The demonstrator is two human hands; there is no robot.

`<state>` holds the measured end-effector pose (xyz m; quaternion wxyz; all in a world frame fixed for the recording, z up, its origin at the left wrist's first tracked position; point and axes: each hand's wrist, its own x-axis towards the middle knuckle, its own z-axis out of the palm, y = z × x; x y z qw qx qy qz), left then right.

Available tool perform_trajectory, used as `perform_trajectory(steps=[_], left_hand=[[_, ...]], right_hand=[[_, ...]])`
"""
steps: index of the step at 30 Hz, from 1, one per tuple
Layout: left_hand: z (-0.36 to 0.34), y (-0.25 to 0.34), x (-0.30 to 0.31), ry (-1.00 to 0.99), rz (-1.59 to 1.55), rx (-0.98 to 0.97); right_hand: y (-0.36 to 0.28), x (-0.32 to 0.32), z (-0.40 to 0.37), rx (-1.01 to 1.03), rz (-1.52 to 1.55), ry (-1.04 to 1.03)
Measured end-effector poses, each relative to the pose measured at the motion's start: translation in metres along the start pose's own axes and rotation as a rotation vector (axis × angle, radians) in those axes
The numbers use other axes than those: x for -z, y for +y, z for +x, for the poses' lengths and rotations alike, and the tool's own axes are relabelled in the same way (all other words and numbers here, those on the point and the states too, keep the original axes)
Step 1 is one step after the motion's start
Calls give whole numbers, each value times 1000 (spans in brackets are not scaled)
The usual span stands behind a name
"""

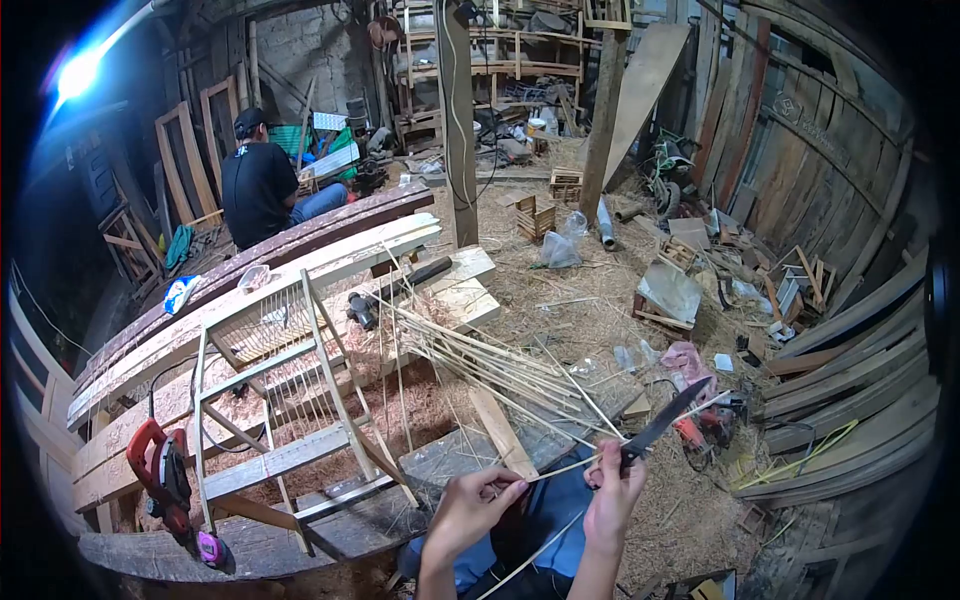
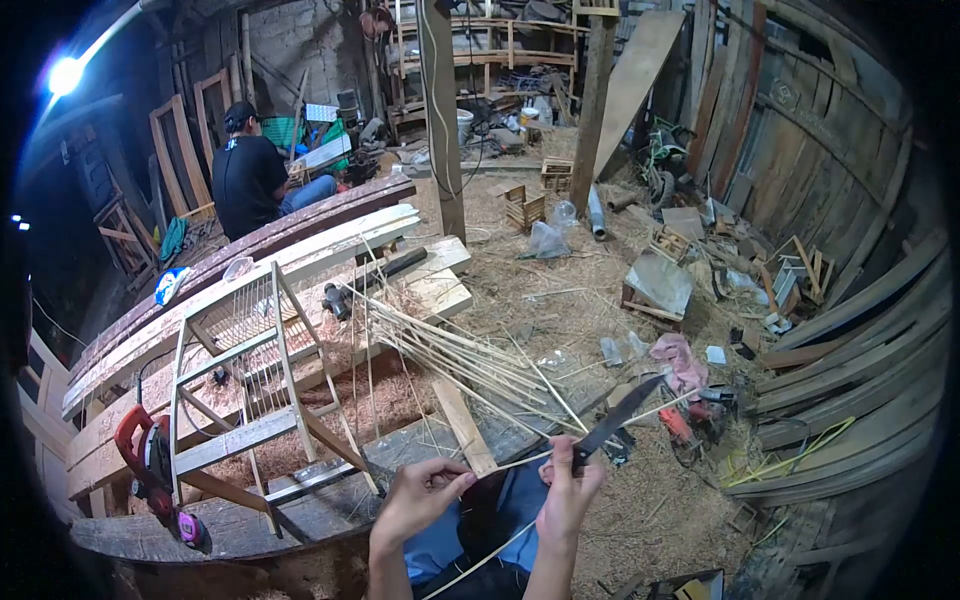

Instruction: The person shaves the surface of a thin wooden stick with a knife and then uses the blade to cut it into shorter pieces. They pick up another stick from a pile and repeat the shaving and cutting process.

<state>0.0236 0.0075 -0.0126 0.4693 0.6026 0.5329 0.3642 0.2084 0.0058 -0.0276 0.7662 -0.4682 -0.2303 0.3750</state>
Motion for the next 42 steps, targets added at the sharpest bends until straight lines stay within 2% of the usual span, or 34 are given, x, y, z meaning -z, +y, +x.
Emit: perform_trajectory(steps=[1, 4, 6, 8, 10, 12, 14, 18, 20, 23, 27, 29, 32, 36, 38, 39, 41, 42], left_hand=[[1, -3, -2, 44, -30, -27], [3, -12, -8, 103, -90, -46], [4, -13, -10, 122, -124, -40], [3, -11, -9, 128, -210, -65], [1, -7, -3, 102, -220, -50], [0, -4, 0, 74, -235, -38], [0, -2, 1, 42, -187, -75], [0, -5, -1, -57, -223, -14], [0, -1, -2, -105, -161, -59], [-2, 5, -6, -114, -141, -148], [-3, 9, -11, -74, -173, -175], [-2, 6, -15, -81, -304, -140], [-3, 10, -19, 3, -338, -93], [-2, 5, -20, 24, -365, -111], [-4, 10, -19, 25, -410, -49], [-4, 7, -20, 25, -409, -48], [-5, 0, -25, 69, -457, -72], [-6, 2, -25, 68, -456, -72]], right_hand=[[-1, -1, -2, 2, 0, 1], [-3, -5, -8, -146, -210, -271], [9, -10, -11, -54, -276, -383], [13, -13, -12, -59, -235, -353], [13, -13, -13, -66, -198, -323], [6, -12, -11, -105, -39, -208], [5, -14, -10, -110, -35, -171], [1, -17, -11, -107, -27, -216], [0, -18, -13, -119, -65, -244], [3, -18, -14, -9, -172, -348], [1, -18, -16, -1, -249, -358], [-3, -18, -15, 58, -235, -408], [-6, -3, -10, 14, -374, -430], [-6, -1, -6, 41, -369, -509], [-3, -3, -6, 212, -399, -564], [-4, -2, -6, 211, -398, -563], [-6, -3, -3, 427, -700, -650], [-9, -6, -4, 427, -699, -649]])
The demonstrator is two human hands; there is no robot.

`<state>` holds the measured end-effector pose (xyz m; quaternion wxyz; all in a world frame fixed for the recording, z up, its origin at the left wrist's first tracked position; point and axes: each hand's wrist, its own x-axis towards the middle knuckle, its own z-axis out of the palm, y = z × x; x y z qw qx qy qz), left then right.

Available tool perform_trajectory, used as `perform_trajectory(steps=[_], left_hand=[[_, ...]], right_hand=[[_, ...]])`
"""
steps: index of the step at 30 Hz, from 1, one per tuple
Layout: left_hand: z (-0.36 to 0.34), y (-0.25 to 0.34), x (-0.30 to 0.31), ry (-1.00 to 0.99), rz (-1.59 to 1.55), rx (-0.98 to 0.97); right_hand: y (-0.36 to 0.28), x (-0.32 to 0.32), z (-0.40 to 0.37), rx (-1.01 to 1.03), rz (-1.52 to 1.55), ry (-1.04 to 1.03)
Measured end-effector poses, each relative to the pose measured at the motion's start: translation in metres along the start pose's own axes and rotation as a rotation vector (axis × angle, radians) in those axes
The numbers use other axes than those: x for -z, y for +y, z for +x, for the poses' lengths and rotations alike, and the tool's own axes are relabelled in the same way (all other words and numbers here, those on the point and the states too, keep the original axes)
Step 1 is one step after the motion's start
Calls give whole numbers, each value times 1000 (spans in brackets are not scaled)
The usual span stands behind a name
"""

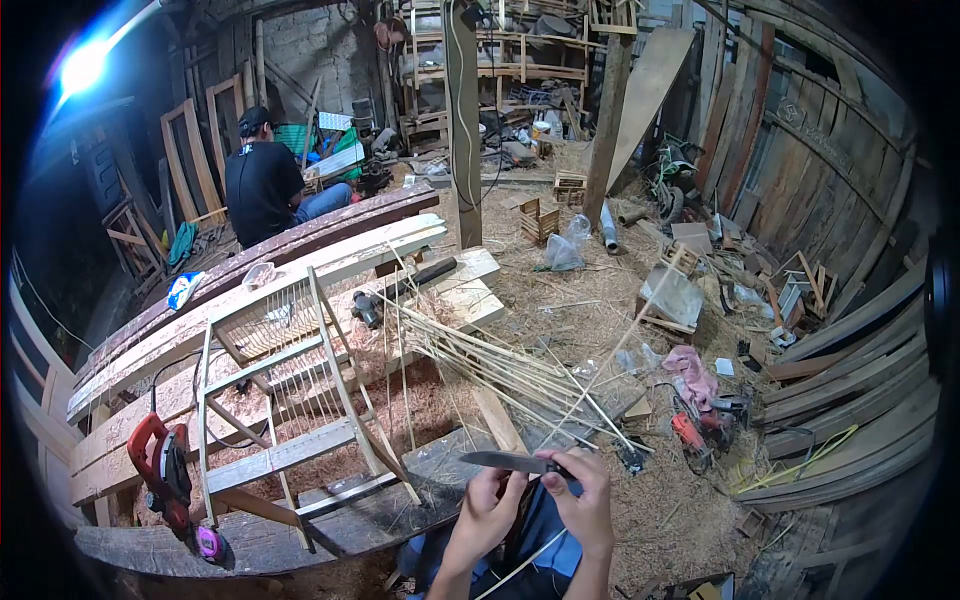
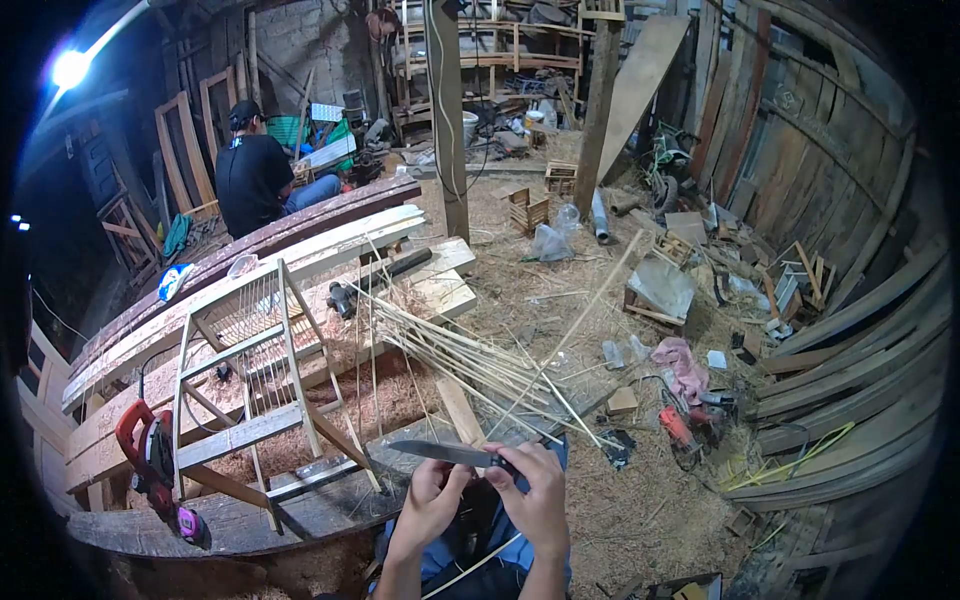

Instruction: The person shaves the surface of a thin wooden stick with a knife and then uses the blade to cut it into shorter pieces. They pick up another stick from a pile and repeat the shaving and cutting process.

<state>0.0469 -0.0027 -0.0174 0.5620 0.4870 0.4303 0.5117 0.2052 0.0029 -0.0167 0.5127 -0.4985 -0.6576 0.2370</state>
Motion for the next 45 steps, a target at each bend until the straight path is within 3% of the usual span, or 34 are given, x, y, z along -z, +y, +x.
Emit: perform_trajectory(steps=[3, 9, 21, 24, 26, 29, 30, 32, 35, 38, 45], left_hand=[[-2, 6, 0, 6, 9, -59], [-4, 10, 9, -93, -5, 143], [-2, 14, 9, -179, 22, -59], [-5, 17, 6, -96, 150, -142], [0, 11, 6, -92, 357, -349], [1, 17, 7, -89, 336, -390], [-1, 18, 10, -91, 336, -391], [-6, 22, 19, -197, 429, -95], [-6, 30, 16, -197, 417, -22], [-4, 13, 11, -116, 324, -189], [-4, -5, 9, 45, 270, -238]], right_hand=[[-9, -2, 2, 70, -159, 9], [-15, -4, 2, 132, -255, 48], [-12, -1, 1, 162, -273, 42], [-12, -1, 1, 175, -337, 64], [-10, -1, 1, 176, -312, 89], [-13, 4, 2, 191, -322, 104], [-15, 7, 3, 191, -322, 106], [-18, 13, 4, 145, -295, 139], [-17, 13, 3, 134, -292, 143], [-12, 14, 3, 149, -318, 143], [-17, 8, 5, 221, -331, 114]])
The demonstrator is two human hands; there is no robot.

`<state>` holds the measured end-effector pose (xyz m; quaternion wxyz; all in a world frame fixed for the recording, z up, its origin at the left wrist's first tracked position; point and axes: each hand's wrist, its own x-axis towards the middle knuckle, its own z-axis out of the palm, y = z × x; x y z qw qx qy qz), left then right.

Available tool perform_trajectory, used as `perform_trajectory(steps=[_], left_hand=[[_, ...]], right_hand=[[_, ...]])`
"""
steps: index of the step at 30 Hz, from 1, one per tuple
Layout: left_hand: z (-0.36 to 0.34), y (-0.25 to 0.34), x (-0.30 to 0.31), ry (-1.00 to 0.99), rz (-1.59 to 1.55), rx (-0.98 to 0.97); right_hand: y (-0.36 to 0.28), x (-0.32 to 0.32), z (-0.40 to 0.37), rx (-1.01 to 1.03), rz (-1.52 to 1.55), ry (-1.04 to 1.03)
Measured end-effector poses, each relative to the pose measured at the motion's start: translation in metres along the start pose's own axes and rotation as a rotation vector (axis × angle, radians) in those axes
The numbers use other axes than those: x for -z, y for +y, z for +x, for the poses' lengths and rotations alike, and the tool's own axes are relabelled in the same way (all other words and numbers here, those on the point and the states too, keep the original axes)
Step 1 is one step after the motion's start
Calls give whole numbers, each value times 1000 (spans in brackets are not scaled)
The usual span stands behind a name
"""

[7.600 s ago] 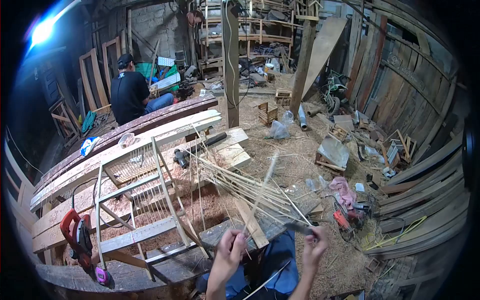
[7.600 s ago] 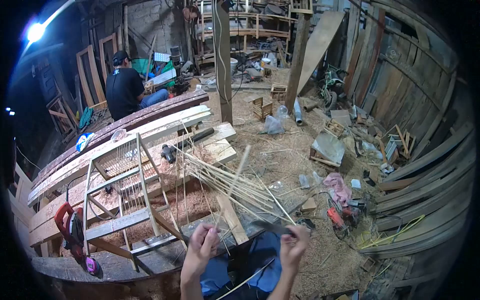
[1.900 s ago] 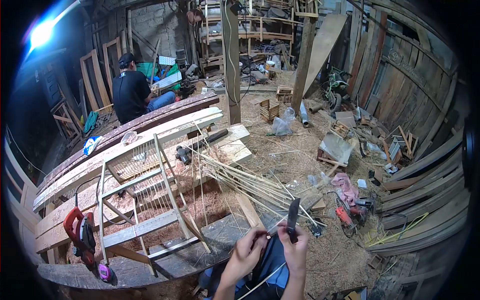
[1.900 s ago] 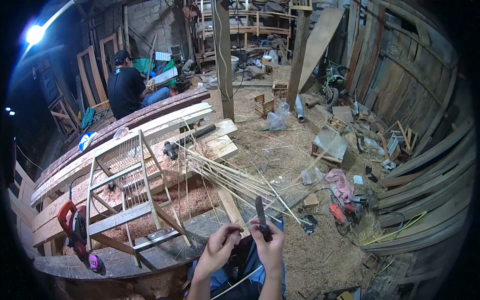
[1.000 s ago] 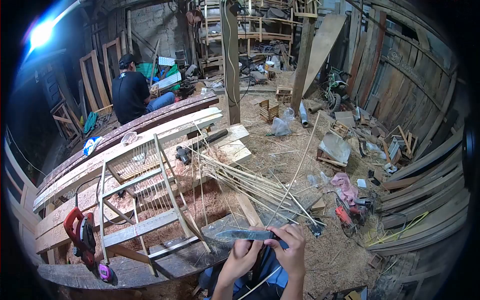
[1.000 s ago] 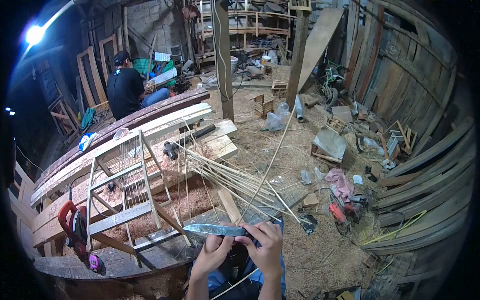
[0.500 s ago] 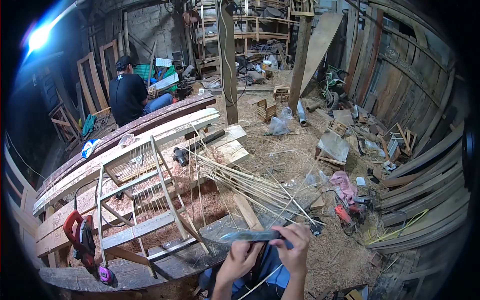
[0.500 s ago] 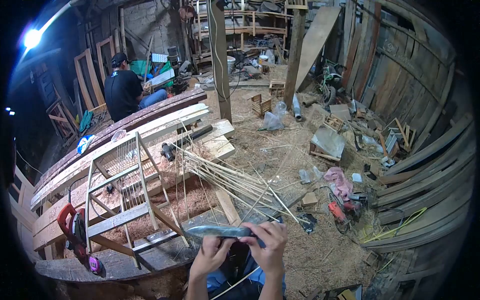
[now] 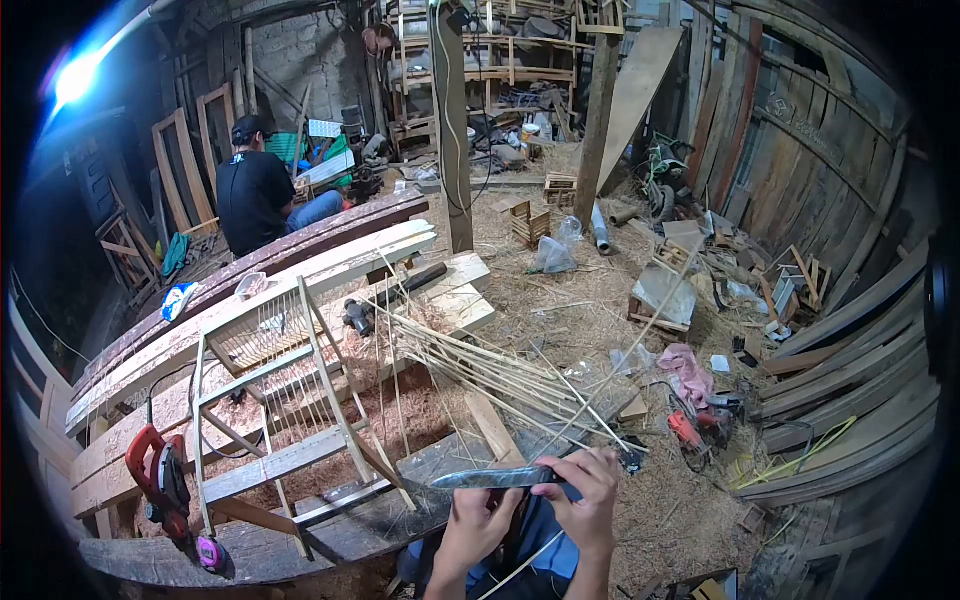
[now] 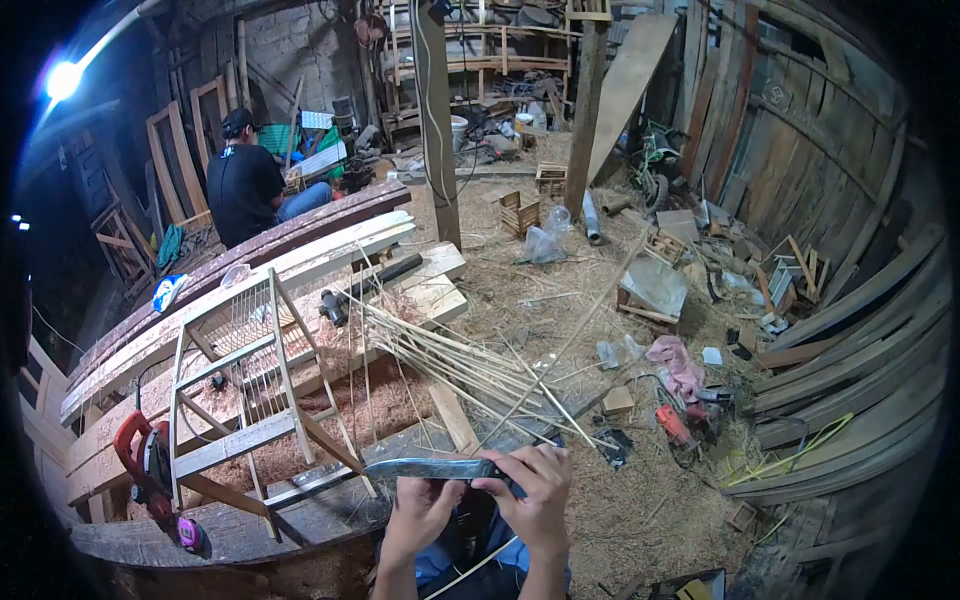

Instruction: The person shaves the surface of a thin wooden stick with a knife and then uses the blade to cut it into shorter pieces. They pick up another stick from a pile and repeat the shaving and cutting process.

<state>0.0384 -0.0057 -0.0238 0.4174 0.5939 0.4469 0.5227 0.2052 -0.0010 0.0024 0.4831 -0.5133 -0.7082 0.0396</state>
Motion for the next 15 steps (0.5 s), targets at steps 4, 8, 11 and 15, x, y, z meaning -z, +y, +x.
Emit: perform_trajectory(steps=[4, 8, 11, 15], left_hand=[[4, 17, 0, 15, 109, -38], [7, 35, -6, 82, 69, -205], [2, 33, -11, 89, -31, -144], [0, 33, -13, 58, -85, -93]], right_hand=[[-4, -9, -3, -49, 29, 24], [-4, -10, -4, -66, 90, 46], [-4, -3, -4, -19, 60, 90], [1, 1, -5, -5, 30, 110]])
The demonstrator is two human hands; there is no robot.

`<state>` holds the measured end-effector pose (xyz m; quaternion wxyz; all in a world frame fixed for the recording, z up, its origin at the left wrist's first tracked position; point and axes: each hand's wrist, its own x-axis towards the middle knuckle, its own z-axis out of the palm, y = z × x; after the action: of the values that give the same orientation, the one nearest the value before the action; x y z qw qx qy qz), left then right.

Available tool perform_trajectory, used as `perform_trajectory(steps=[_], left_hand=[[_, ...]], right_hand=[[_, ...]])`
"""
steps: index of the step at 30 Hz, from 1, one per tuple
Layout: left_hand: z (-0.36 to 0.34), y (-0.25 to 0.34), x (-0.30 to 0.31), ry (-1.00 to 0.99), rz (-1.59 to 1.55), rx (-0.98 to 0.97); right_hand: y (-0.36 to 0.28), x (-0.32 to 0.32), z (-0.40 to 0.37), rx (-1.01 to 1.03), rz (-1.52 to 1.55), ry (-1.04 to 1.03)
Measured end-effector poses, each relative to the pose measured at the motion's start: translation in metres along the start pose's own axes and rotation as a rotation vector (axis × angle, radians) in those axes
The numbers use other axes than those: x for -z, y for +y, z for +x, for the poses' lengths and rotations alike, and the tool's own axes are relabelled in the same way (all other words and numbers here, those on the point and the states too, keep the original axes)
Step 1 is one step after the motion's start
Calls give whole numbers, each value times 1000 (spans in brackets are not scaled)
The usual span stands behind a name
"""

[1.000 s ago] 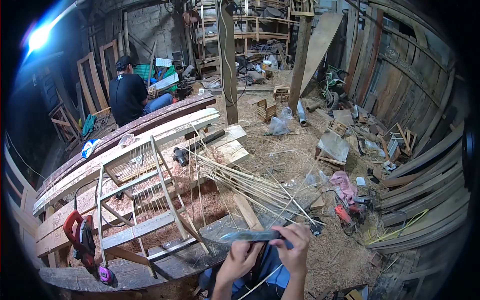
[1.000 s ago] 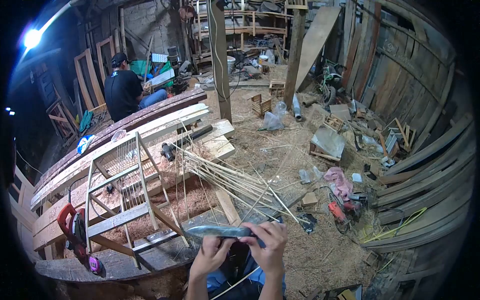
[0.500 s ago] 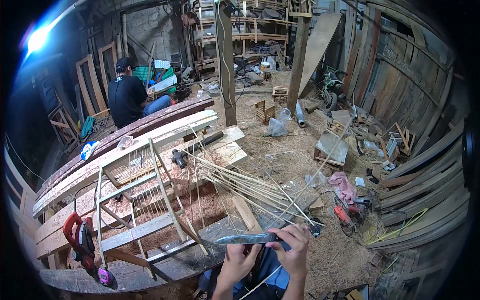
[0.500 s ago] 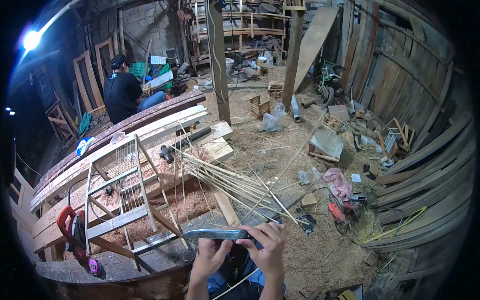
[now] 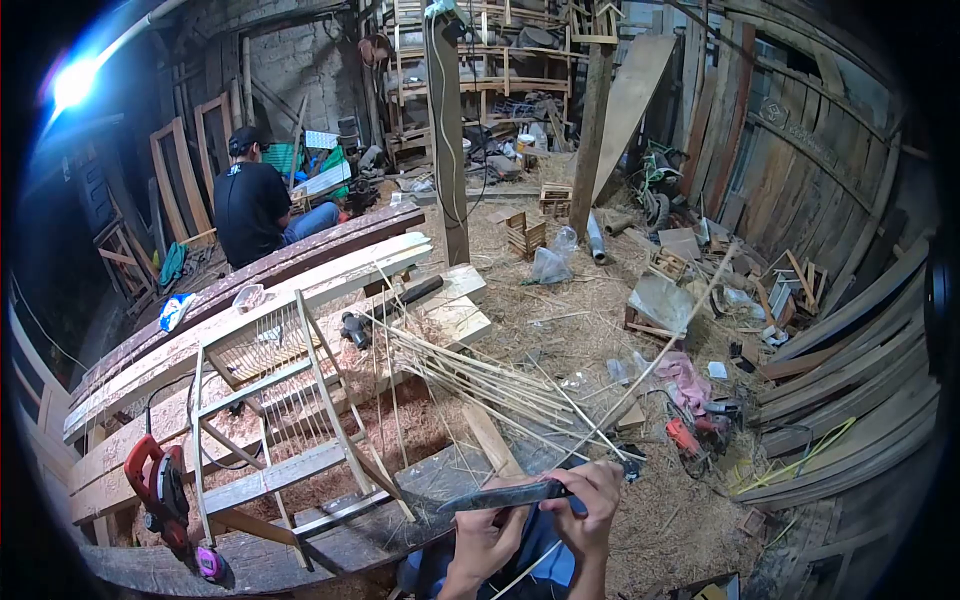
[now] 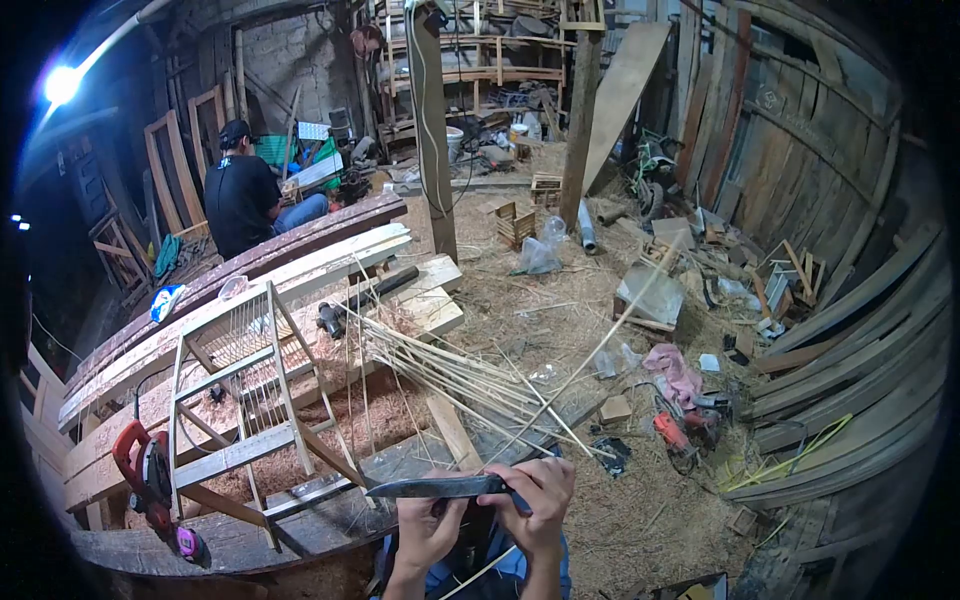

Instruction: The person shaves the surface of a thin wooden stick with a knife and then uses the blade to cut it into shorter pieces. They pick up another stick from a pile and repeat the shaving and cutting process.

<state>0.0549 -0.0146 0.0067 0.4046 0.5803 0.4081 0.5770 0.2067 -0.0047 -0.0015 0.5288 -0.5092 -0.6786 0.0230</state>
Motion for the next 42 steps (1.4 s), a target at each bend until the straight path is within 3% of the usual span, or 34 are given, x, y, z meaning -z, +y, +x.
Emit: perform_trajectory(steps=[13, 15, 20, 22, 25, 31, 35, 42], left_hand=[[3, 2, 2, -15, 20, -36], [2, -7, 8, -58, 168, -29], [8, -3, 3, -7, 53, 13], [6, 3, 18, 1, 29, 142], [6, -13, 20, -79, -115, 119], [10, -15, 13, -106, -181, 327], [12, -12, 19, -139, -152, 297], [12, -17, 25, -189, -287, 192]], right_hand=[[16, 2, -6, -2, -123, 75], [20, 1, -6, 0, -138, 81], [33, 3, -11, 27, -162, 52], [53, 10, -16, -276, -229, 317], [63, 44, -16, -240, -308, 262], [57, 43, -13, -215, -376, 312], [52, 29, -10, -182, -336, 203], [46, 16, -10, -136, -269, 213]])
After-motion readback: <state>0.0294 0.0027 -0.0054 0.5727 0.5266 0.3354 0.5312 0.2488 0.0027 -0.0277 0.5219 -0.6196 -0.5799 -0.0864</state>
